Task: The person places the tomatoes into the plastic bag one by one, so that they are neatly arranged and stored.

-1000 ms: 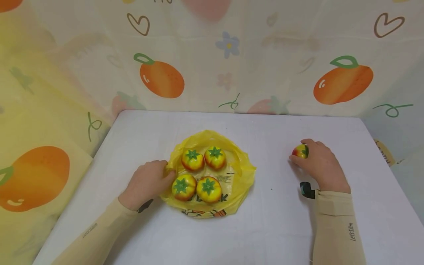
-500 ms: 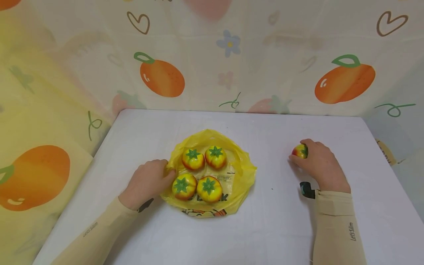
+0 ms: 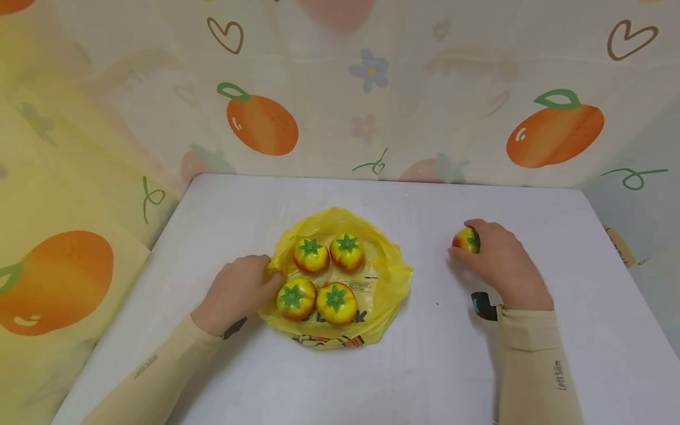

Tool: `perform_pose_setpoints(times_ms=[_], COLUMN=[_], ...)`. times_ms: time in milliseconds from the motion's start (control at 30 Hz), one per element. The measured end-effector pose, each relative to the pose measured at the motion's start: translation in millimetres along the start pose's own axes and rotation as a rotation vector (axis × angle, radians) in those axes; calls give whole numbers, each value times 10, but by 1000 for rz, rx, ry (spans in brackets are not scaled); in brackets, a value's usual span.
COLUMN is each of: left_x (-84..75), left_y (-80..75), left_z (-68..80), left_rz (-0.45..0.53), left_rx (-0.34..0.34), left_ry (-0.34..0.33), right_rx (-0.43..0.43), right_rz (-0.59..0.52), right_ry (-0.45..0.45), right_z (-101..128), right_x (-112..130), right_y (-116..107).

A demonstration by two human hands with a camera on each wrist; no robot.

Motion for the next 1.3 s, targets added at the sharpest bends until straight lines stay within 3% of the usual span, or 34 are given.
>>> perform_pose_setpoints(times_ms=[733,1133,1300], left_x=[6,14,9], left_y=[-29,-1,0], left_z=[14,11,11], left_rz=[-3,-1,5], left_rx=[-16,-11,-15], left_ry=[16,15,23], right_rx=[-45,-78,-48], right_rz=[-2,-18,-29], right_ry=[-164,-357,-383], right_z=[278,519,548], right_x=[821,1329,1501], right_y=[10,54,130])
Point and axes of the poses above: each hand's wrist, its own z-axis away from the middle knuckle, its own y-axis out of the palm, x = y × z, the point moved 3 cm from there along -z, towards the middle knuckle, and after that the axes turned 4 degrees about -z, right-handed, at the moved point
